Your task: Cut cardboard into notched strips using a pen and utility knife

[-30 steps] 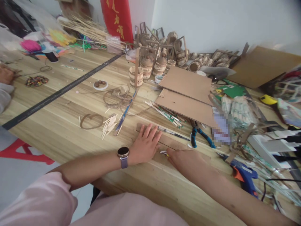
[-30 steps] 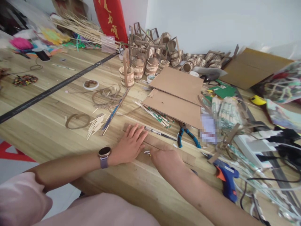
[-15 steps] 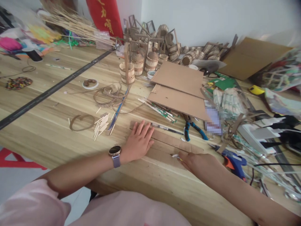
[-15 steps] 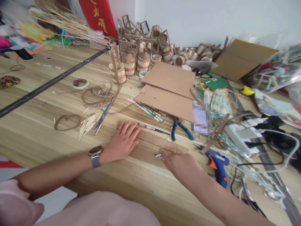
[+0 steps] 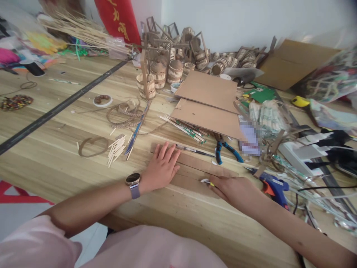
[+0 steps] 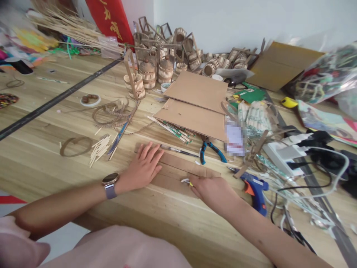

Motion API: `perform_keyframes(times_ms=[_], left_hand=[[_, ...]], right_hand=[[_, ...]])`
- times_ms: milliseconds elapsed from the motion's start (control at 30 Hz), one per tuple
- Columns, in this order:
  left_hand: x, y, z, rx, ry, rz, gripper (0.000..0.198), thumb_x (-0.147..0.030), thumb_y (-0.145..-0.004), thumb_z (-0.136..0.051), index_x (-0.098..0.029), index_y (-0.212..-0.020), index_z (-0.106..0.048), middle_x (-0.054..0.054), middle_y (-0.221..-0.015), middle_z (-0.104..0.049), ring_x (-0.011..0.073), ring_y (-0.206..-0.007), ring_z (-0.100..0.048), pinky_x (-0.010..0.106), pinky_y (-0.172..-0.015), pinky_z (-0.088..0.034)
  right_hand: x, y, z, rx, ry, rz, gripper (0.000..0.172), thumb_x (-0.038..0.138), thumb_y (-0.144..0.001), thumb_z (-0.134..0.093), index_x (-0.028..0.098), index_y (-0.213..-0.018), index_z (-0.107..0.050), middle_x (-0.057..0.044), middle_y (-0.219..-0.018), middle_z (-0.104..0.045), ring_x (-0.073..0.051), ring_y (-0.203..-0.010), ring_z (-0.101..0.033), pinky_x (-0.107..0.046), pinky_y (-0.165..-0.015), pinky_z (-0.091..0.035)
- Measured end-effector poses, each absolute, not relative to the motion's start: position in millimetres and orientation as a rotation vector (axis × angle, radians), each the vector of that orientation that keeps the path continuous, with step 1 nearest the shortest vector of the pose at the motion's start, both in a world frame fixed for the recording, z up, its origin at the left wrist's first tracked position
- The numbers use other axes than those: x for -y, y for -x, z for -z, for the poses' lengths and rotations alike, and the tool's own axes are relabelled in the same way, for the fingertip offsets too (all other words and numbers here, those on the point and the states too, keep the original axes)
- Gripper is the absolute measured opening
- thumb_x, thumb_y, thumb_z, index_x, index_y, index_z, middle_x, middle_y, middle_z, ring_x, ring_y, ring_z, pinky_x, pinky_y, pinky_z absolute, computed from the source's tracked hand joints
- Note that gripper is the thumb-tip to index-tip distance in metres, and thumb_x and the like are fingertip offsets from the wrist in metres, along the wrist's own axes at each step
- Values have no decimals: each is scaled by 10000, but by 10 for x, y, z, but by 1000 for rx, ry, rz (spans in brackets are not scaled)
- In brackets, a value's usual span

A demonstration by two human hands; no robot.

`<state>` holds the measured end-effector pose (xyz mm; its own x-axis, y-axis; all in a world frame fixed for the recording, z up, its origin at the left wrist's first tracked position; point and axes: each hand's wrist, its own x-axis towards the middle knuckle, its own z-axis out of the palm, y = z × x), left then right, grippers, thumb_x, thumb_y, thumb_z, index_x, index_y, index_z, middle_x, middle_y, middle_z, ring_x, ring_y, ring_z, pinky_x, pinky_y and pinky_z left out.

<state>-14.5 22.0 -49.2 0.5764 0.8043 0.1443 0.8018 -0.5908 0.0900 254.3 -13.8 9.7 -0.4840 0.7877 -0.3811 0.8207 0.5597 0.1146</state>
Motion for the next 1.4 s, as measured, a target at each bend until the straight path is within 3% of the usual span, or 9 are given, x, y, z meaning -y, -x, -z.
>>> perform_keyframes(times_ms=[333, 600, 867, 1000, 1167, 1267, 1400], left_hand=[[-221, 151, 516, -1421, -2784, -275, 541, -396, -1048, -357, -85, -1481, -445, 186, -1578, -375, 408, -1496, -234, 611, -1194, -221], [-221, 165, 520, -1413, -2769, -283, 548, -399, -1048, -352, -87, -1490, -437, 194, -1576, -375, 402, -1504, -207, 617, -1199, -199], [-221, 173, 517, -1404, -2769, -298, 545, -393, -1044, -359, -79, -1481, -447, 198, -1572, -376, 415, -1498, -210, 628, -1193, -213], [-218, 157, 516, -1400, -2772, -341, 530, -380, -1035, -388, -79, -1465, -465, 210, -1556, -388, 421, -1492, -215, 640, -1188, -220], [-249, 207, 480, -1344, -2718, -467, 478, -342, -1037, -384, -90, -1426, -500, 207, -1522, -410, 393, -1475, -240, 634, -1177, -273], [-221, 301, 404, -1226, -2735, -522, 419, -357, -1009, -488, -104, -1332, -576, 191, -1460, -466, 360, -1433, -303, 584, -1174, -324], [-104, 381, 320, -1095, -2804, -362, 315, -338, -878, -725, -118, -1096, -668, 146, -1275, -584, 335, -1303, -437, 503, -1110, -428]], right_hand=[[88, -2538, -108, -2441, -1230, 49, 158, 211, -960, -489, 226, -962, -646, -17, -683, -730, -167, -541, -679, -264, -441, -195], [257, -2970, -57, -2366, -1307, 28, 234, 228, -966, -443, 229, -1007, -674, -52, -696, -727, -192, -522, -674, -272, -422, -182], [412, -3411, 0, -2281, -1427, 99, 249, 305, -975, -460, 258, -1068, -686, -55, -731, -747, -208, -560, -692, -255, -427, -249], [419, -3508, -105, -2176, -1491, -30, 216, 304, -957, -508, 248, -985, -715, -105, -695, -721, -220, -578, -676, -280, -439, -263], [299, -3244, -93, -2211, -1591, -269, 297, 325, -1000, -430, 192, -1115, -671, -147, -975, -725, -229, -692, -692, -277, -468, -356], [191, -3033, 63, -2237, -1636, -398, 321, 265, -995, -442, 147, -1229, -629, -149, -986, -700, -261, -824, -700, -309, -600, -480], [189, -2858, 174, -2243, -1716, -510, 335, 220, -978, -478, 68, -1241, -619, -181, -1007, -686, -295, -893, -680, -361, -703, -509]])
